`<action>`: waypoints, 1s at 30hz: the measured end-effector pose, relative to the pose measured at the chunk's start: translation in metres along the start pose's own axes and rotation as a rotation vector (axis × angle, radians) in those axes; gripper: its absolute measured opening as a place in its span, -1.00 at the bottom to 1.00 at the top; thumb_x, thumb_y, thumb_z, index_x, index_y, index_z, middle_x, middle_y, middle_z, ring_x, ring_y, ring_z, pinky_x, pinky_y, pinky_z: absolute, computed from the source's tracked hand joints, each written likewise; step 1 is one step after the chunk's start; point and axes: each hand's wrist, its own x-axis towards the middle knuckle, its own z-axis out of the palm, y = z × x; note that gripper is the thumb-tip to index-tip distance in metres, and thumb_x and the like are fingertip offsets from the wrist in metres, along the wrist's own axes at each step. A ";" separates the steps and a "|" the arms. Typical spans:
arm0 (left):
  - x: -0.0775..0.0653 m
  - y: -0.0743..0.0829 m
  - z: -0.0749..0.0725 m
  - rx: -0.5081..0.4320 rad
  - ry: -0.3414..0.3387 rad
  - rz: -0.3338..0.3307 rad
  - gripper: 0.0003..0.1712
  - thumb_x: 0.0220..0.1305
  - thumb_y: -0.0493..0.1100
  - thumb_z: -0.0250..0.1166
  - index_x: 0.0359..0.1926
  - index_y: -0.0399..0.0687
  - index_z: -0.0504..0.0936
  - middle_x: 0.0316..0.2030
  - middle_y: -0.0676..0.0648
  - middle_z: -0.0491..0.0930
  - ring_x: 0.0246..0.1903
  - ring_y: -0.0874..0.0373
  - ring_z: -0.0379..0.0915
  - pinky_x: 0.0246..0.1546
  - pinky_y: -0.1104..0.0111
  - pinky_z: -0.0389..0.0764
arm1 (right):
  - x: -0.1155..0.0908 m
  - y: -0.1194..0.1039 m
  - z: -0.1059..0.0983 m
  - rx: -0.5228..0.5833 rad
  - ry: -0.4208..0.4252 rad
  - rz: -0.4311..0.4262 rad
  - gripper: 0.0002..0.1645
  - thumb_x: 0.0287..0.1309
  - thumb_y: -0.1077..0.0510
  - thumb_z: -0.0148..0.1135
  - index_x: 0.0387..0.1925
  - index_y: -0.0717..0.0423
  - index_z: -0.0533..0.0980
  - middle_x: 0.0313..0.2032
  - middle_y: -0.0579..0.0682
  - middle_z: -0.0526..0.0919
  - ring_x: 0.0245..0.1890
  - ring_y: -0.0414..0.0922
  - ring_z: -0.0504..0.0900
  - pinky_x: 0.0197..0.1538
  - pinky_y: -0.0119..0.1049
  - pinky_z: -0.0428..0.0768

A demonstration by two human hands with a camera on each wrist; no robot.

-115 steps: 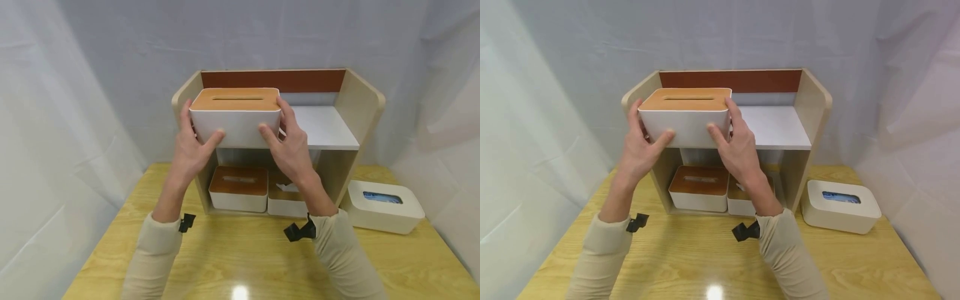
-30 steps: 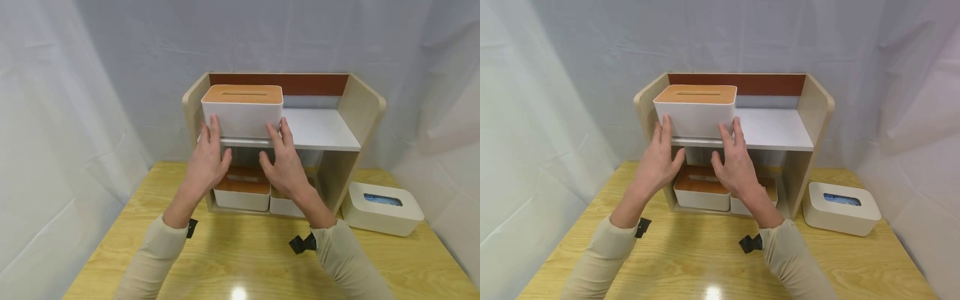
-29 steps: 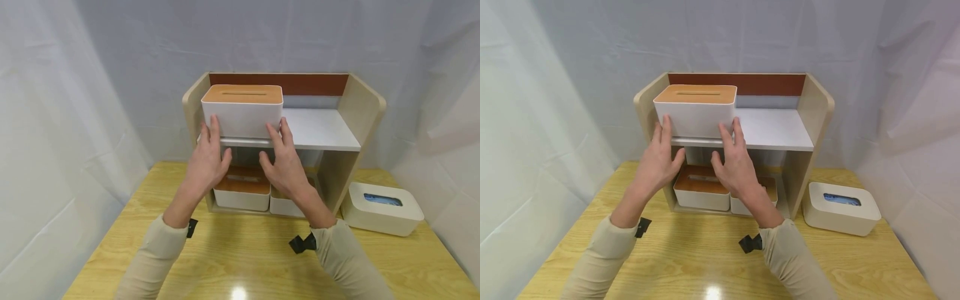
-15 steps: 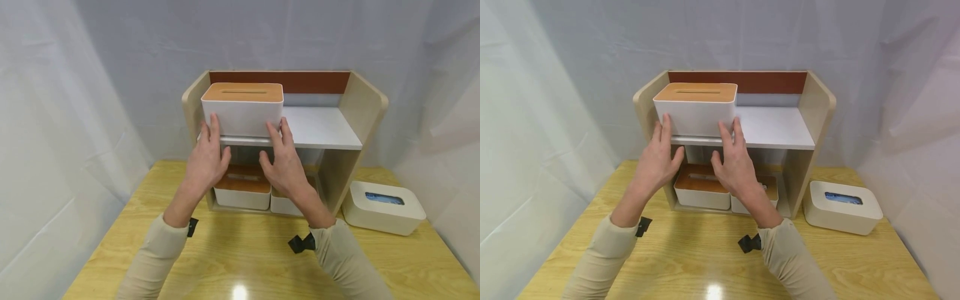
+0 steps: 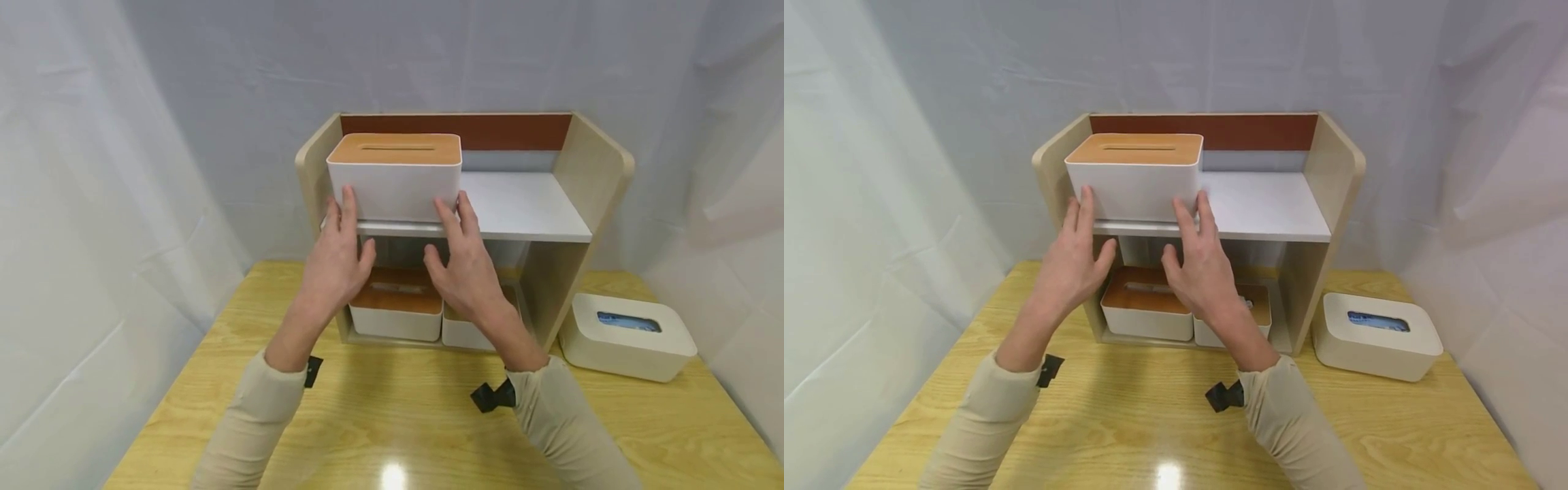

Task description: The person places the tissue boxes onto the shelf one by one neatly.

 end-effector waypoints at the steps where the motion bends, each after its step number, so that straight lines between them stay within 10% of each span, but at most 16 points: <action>1: -0.001 0.000 0.000 -0.012 -0.008 0.002 -0.03 0.44 -0.10 0.15 0.58 -0.17 -0.30 0.47 -0.52 -0.14 0.27 -0.40 0.28 0.11 -0.08 0.52 | 0.000 0.000 0.000 0.008 0.002 0.001 -0.20 0.27 0.29 0.17 0.49 0.22 0.15 0.51 0.34 -0.07 0.49 0.20 0.08 0.29 0.12 0.41; 7: -0.010 -0.008 0.002 -0.065 -0.045 0.058 -0.04 0.44 -0.10 0.15 0.59 -0.11 -0.27 0.50 -0.48 -0.34 0.47 -0.33 -0.13 0.37 -0.09 0.20 | -0.008 0.001 -0.003 0.023 0.019 -0.004 -0.18 0.27 0.28 0.18 0.51 0.20 0.13 0.51 0.30 -0.02 0.50 0.19 0.02 0.36 0.16 0.29; 20: -0.040 -0.007 0.000 -0.101 -0.014 0.147 -0.03 0.42 -0.09 0.18 0.59 -0.05 -0.25 0.52 -0.41 -0.27 0.49 -0.30 -0.17 0.39 -0.14 0.13 | -0.053 0.003 -0.017 0.007 0.097 -0.037 -0.17 0.22 0.31 0.23 0.48 0.25 0.17 0.49 0.34 0.04 0.51 0.20 -0.02 0.37 0.24 0.20; 30: -0.067 -0.009 0.003 -0.231 -0.023 0.048 -0.03 0.41 -0.11 0.20 0.59 -0.08 -0.22 0.55 -0.31 -0.25 0.52 -0.20 -0.23 0.38 -0.12 0.15 | -0.092 0.007 -0.033 0.033 0.106 0.036 -0.12 0.19 0.32 0.26 0.49 0.25 0.14 0.51 0.27 0.02 0.51 0.23 -0.02 0.36 0.34 0.14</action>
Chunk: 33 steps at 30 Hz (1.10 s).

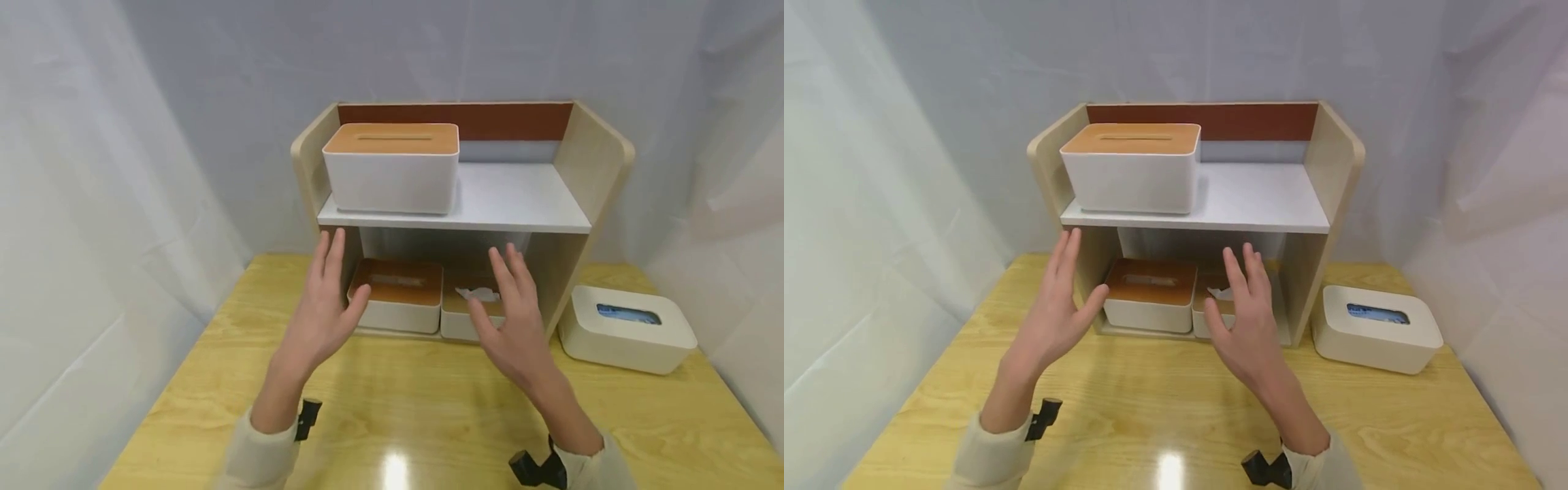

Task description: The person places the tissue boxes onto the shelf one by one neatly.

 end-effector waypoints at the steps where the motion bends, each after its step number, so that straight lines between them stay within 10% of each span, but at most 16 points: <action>1: -0.002 -0.001 0.001 -0.005 0.002 -0.007 -0.03 0.40 -0.11 0.20 0.59 -0.09 -0.21 0.54 -0.32 -0.24 0.51 -0.21 -0.22 0.38 -0.12 0.15 | -0.002 0.000 -0.002 0.005 -0.003 0.012 -0.11 0.19 0.31 0.26 0.50 0.24 0.13 0.52 0.25 0.02 0.51 0.22 -0.03 0.36 0.35 0.13; 17: -0.024 -0.014 0.021 -0.075 -0.030 -0.092 -0.07 0.41 -0.11 0.21 0.58 -0.11 -0.15 0.52 -0.34 -0.16 0.49 -0.26 -0.15 0.36 -0.15 0.19 | -0.032 0.000 -0.017 0.028 -0.097 0.203 -0.08 0.29 0.23 0.26 0.55 0.12 0.02 0.55 0.19 -0.09 0.54 0.16 -0.14 0.33 0.40 0.10; 33: -0.013 0.004 0.020 -0.063 -0.031 0.028 -0.08 0.40 -0.12 0.23 0.58 -0.10 -0.10 0.52 -0.30 -0.11 0.47 -0.22 -0.08 0.34 -0.14 0.23 | -0.033 -0.002 -0.034 -0.027 -0.011 0.203 -0.07 0.25 0.24 0.25 0.55 0.11 0.03 0.55 0.15 -0.07 0.52 0.18 -0.07 0.36 0.36 0.09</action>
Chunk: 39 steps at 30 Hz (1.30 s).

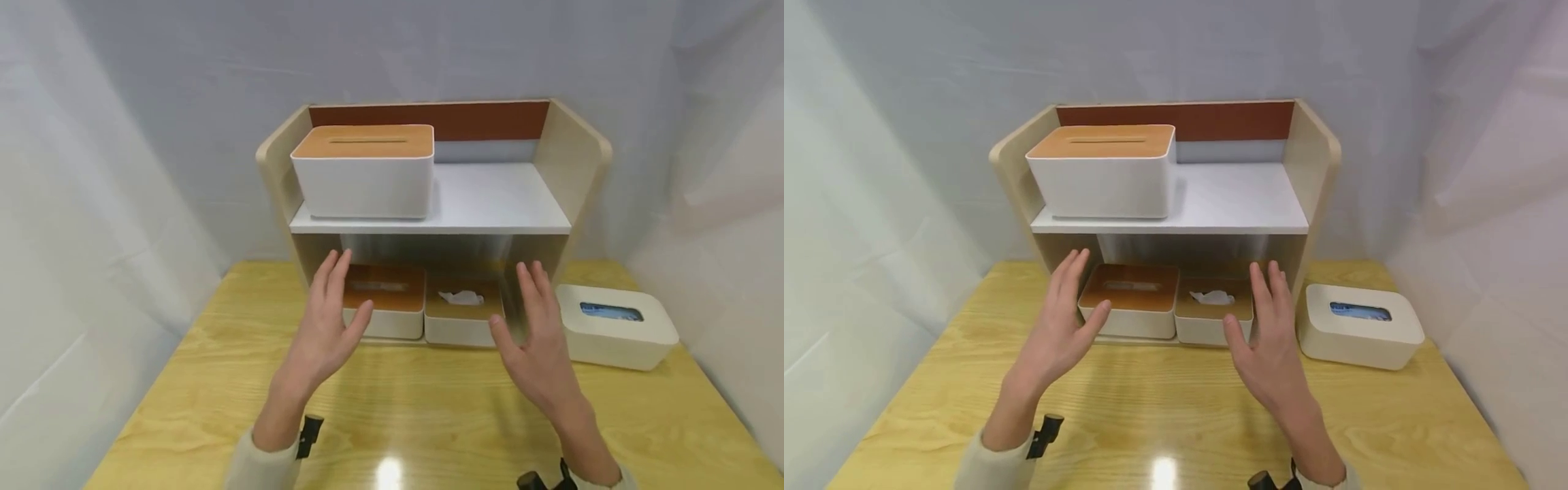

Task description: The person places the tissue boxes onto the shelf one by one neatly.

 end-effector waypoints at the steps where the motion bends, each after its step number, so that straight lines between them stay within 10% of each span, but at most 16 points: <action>1: 0.000 0.001 0.000 -0.004 -0.003 -0.002 -0.09 0.40 -0.12 0.23 0.58 -0.10 -0.10 0.52 -0.30 -0.11 0.47 -0.22 -0.08 0.34 -0.14 0.23 | 0.000 0.000 -0.001 0.000 0.004 0.000 -0.07 0.25 0.24 0.24 0.55 0.10 0.03 0.55 0.15 -0.07 0.52 0.18 -0.07 0.36 0.37 0.09; 39: -0.017 0.018 0.001 -0.024 -0.006 0.010 -0.13 0.38 -0.14 0.26 0.55 -0.14 0.01 0.51 -0.26 -0.06 0.48 -0.18 -0.08 0.34 -0.12 0.25 | 0.000 0.029 -0.089 -0.049 0.288 0.247 -0.17 0.30 0.19 0.12 0.54 -0.02 0.10 0.54 -0.05 0.05 0.53 -0.18 -0.06 0.52 -0.12 -0.06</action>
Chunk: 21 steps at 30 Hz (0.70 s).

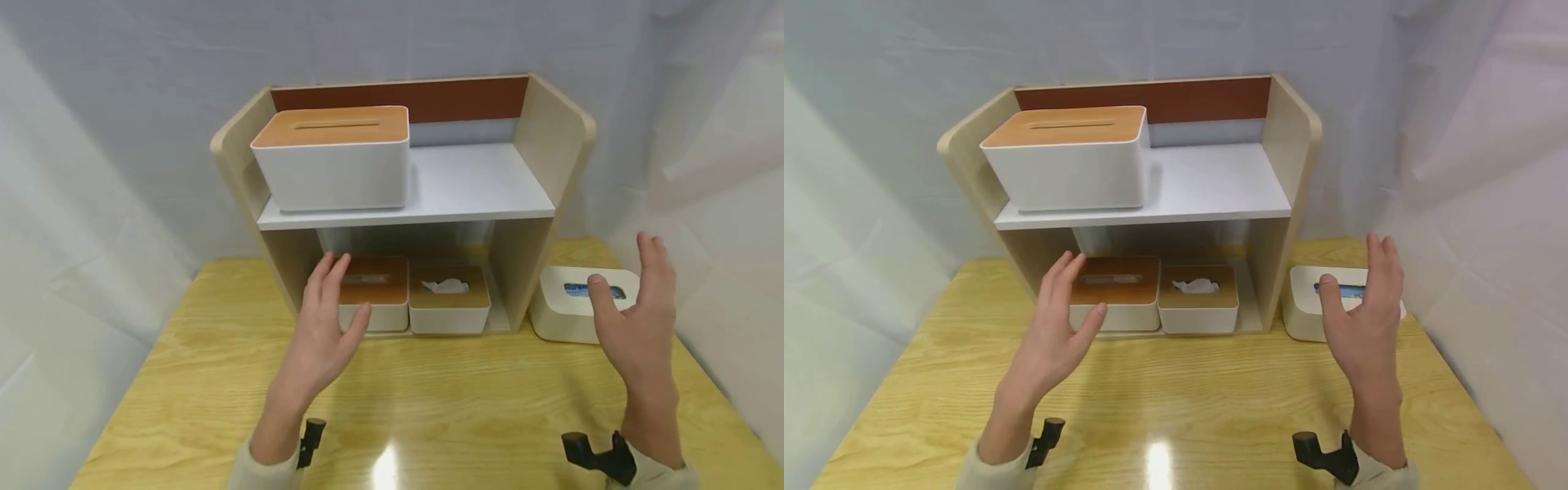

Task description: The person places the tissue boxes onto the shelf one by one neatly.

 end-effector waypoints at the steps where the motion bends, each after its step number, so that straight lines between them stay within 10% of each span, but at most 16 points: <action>1: -0.001 0.001 0.001 0.002 -0.003 0.002 -0.13 0.38 -0.15 0.26 0.55 -0.14 0.01 0.51 -0.26 -0.07 0.48 -0.19 -0.08 0.33 -0.13 0.25 | 0.001 0.002 -0.002 -0.003 0.009 0.015 -0.18 0.30 0.18 0.11 0.54 -0.03 0.10 0.53 -0.06 0.05 0.53 -0.19 -0.06 0.52 -0.13 -0.07; 21: -0.006 0.017 0.017 0.024 -0.042 0.096 -0.17 0.36 -0.17 0.27 0.53 -0.12 0.07 0.49 -0.32 0.00 0.43 -0.26 0.06 0.32 -0.12 0.28 | 0.018 0.066 -0.024 -0.124 -0.123 0.307 -0.12 0.39 -0.01 -0.08 0.60 -0.07 -0.20 0.57 0.10 -0.28 0.55 0.11 -0.31 0.47 0.27 -0.18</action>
